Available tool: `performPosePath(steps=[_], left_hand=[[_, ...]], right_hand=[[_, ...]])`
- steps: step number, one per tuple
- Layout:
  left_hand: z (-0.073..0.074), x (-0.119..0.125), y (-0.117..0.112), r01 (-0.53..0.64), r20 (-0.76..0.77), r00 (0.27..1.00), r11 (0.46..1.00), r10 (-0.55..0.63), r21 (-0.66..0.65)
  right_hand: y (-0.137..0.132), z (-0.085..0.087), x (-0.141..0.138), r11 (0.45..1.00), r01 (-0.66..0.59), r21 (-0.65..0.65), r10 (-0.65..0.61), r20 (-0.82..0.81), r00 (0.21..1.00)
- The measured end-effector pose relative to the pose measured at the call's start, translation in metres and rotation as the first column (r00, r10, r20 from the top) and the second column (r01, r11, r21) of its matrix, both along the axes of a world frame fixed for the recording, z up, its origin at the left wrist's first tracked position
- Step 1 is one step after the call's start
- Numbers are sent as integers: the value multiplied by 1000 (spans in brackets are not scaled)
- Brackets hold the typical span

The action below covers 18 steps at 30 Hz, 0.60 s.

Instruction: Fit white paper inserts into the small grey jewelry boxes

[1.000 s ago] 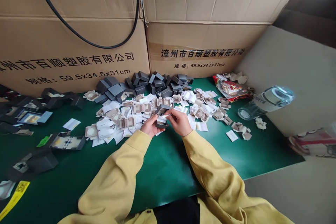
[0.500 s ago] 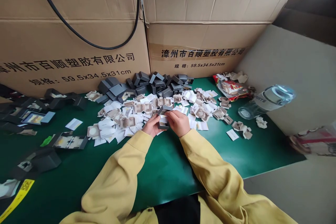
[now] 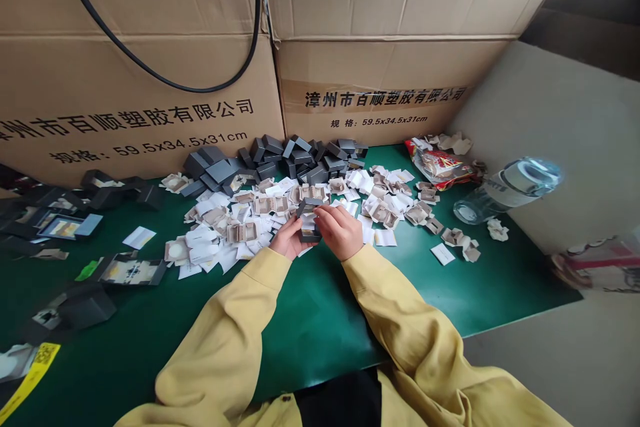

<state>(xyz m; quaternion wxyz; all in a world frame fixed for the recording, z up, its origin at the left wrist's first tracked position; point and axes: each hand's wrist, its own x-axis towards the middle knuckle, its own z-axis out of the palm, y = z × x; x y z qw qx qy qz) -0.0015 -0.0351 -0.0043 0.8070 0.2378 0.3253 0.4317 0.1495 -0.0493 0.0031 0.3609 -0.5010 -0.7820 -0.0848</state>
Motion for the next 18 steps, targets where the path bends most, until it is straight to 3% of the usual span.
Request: performPosePath(steps=[18], left_hand=[[-2, -1, -2, 53, -90, 995, 994, -44, 96]], right_hand=[[3, 0, 0, 993, 37, -112, -23, 122, 992]])
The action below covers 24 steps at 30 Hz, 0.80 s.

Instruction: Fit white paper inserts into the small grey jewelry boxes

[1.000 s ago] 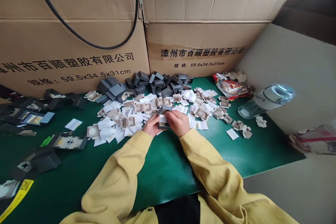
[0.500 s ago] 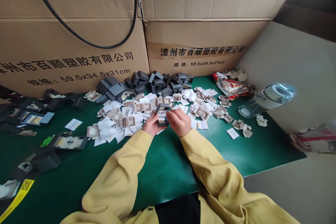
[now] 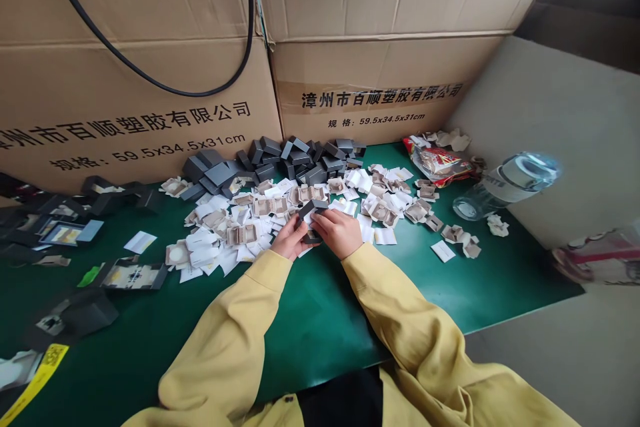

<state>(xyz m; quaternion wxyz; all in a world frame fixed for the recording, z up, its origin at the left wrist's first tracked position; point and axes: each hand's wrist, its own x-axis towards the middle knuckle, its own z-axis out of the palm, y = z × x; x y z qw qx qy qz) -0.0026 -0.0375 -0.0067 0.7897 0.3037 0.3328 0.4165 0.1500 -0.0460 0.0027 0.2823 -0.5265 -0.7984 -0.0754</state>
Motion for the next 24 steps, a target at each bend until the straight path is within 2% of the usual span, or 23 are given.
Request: performPosePath(steps=[9, 17, 24], left_hand=[[0, 0, 0, 2, -11, 1000, 1000, -2, 12], [0, 2, -2, -17, -26, 999, 999, 18, 42], [-2, 4, -2, -3, -62, 998, 998, 7, 71]], right_hand=[[-1, 5, 0, 999, -30, 40, 28, 40, 999], [0, 5, 1, 1000, -22, 11, 21, 71, 997], [0, 8, 3, 991, 28, -132, -13, 113, 993]])
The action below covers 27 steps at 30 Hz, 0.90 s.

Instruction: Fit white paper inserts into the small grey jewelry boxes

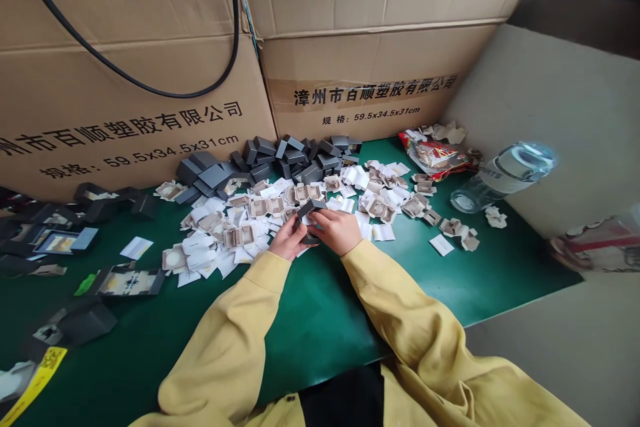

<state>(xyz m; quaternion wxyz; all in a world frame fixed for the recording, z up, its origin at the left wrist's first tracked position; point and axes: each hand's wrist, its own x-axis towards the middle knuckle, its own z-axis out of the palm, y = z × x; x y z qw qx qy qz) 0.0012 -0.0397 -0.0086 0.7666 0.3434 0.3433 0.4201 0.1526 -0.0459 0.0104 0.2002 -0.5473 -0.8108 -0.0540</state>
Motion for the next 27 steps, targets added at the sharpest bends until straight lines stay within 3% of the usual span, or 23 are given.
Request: performPosePath(steps=[5, 16, 23, 27], left_hand=[[3, 2, -2, 4, -13, 1000, 1000, -4, 22], [3, 2, -3, -5, 18, 1000, 1000, 5, 14], [2, 1, -1, -25, 45, 999, 999, 26, -23], [1, 1, -1, -21, 40, 999, 1000, 21, -9]], right_hand=[[-1, 3, 1, 996, 24, -86, -20, 40, 999], [-2, 6, -1, 992, 35, -124, -30, 46, 999], [-2, 12, 6, 982, -23, -186, 28, 28, 999], [-3, 11, 4, 982, 13, -188, -7, 37, 999]])
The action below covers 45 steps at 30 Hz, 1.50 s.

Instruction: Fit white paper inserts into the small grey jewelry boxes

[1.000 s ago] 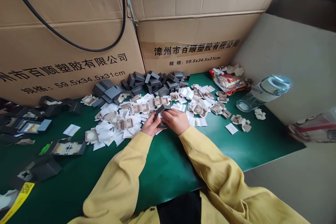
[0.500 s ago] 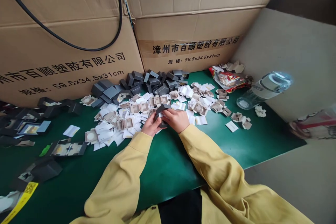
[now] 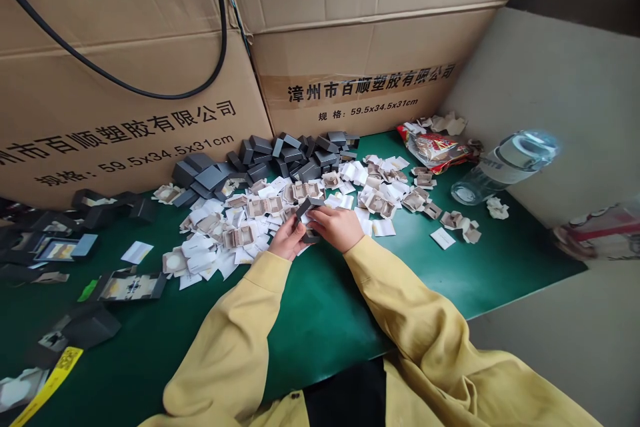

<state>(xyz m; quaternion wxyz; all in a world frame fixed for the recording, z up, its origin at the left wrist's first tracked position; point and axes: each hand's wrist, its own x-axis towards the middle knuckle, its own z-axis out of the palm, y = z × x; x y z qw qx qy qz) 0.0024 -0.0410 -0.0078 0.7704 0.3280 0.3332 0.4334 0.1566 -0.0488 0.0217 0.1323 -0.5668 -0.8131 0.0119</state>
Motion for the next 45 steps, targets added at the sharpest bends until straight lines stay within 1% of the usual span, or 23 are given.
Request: performPosePath(steps=[9, 12, 15, 19, 22, 26, 29, 31, 33, 34, 35, 36, 37, 38, 39, 41, 43, 45], left_hand=[[-2, 0, -1, 8, -37, 999, 1000, -7, 31], [-4, 0, -1, 4, -44, 999, 998, -1, 65], [-4, 0, -1, -3, -29, 1000, 995, 6, 101], [-2, 2, -2, -40, 24, 999, 993, 37, 116], [1, 4, -3, -69, 29, 997, 992, 66, 109], [2, 5, -4, -74, 8, 997, 993, 74, 96], [1, 6, -3, -94, 11, 996, 992, 93, 87], [1, 5, -2, -116, 32, 993, 991, 114, 70], [0, 4, 0, -145, 62, 988, 988, 142, 47], [-1, 3, 2, -158, 75, 985, 987, 155, 33], [-1, 1, 3, -166, 85, 983, 986, 164, 15], [-2, -1, 5, -166, 94, 982, 986, 166, -3], [-3, -2, 6, -160, 101, 982, 987, 162, -22], [-3, -4, 8, -146, 108, 983, 988, 149, -41], [-3, -5, 9, -125, 115, 985, 990, 131, -57], [-4, -7, 10, -82, 126, 988, 993, 93, -86], [-4, -7, 9, -49, 129, 990, 992, 64, -115], [-3, -6, 9, -36, 134, 990, 990, 54, -136]], right_hand=[[1, -6, -1, 998, -8, 66, 8, 4, 1000], [0, -6, -2, 996, -20, 90, 19, 6, 1000], [-1, -6, -4, 988, -32, 151, 34, -10, 999], [-2, -6, -6, 972, -57, 228, 69, -49, 996], [-3, -5, -7, 977, -42, 209, 55, -59, 997], [-3, -5, -7, 993, -15, 115, 25, -79, 997], [-1, -4, -5, 998, -27, 65, 32, -81, 996], [0, -4, -3, 995, -64, 70, 71, -110, 991], [2, -3, 3, 986, -128, 106, 145, -170, 975], [3, -3, 7, 981, -144, 130, 168, -202, 965], [5, -3, 12, 980, -131, 150, 164, -228, 960], [7, -3, 17, 983, -87, 163, 126, -245, 961], [10, -3, 24, 986, -5, 169, 48, -252, 967], [13, -4, 31, 981, 100, 165, -58, -245, 968], [16, -6, 38, 968, 199, 152, -162, -223, 961], [23, -11, 52, 935, 330, 125, -310, -160, 937], [28, -18, 61, 908, 412, 70, -406, -88, 910], [31, -24, 66, 900, 435, 24, -435, -16, 900]])
